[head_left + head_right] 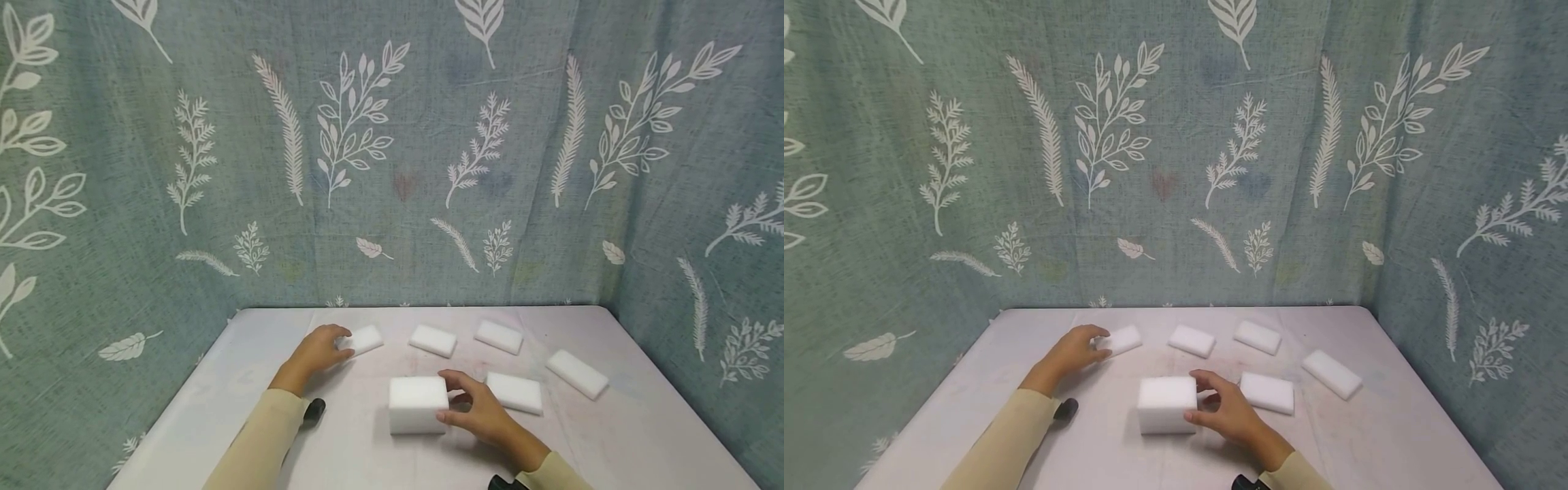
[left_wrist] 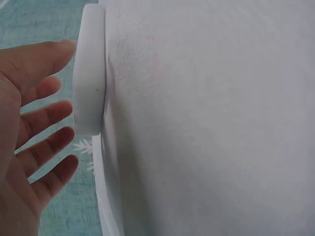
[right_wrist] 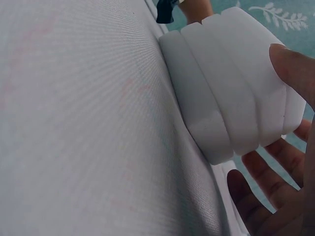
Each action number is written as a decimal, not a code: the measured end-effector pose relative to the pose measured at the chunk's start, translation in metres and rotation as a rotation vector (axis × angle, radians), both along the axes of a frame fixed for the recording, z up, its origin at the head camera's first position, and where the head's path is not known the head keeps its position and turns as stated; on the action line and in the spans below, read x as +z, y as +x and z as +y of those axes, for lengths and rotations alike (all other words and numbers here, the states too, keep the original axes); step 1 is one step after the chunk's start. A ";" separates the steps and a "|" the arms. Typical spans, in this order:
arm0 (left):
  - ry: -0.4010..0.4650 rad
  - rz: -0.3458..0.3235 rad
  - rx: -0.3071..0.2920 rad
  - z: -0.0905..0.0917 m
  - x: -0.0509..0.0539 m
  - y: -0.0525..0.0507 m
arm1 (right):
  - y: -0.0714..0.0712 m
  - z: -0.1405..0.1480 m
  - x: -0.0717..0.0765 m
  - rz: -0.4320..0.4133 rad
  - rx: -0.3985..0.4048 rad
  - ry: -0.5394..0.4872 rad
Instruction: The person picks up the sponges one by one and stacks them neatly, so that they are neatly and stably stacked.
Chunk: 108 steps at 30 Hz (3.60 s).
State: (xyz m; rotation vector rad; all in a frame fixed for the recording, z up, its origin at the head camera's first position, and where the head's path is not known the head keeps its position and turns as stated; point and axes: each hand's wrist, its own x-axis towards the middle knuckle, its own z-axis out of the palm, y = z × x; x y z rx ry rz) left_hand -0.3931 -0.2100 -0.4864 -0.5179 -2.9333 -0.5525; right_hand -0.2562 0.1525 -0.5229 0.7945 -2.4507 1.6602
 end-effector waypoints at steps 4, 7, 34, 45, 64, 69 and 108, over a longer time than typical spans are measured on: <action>0.029 -0.019 -0.001 0.001 0.000 -0.003 | -0.001 0.000 -0.001 0.011 0.004 -0.005; 0.064 -0.041 -0.001 0.001 -0.001 -0.005 | -0.002 0.000 -0.003 0.014 0.005 -0.007; 0.134 0.039 -0.081 0.009 0.004 0.007 | 0.001 0.000 0.003 -0.024 0.005 0.003; 0.138 0.089 -0.113 0.019 0.024 0.027 | 0.014 -0.005 0.025 -0.035 0.000 0.000; 0.154 0.188 -0.207 0.025 0.043 0.049 | 0.010 -0.005 0.016 -0.054 -0.010 0.004; 0.123 0.192 -0.229 0.027 0.046 0.053 | 0.020 -0.007 0.035 -0.060 0.007 -0.005; 0.138 0.145 -0.465 0.057 0.066 0.099 | 0.021 -0.005 0.036 0.009 0.032 -0.040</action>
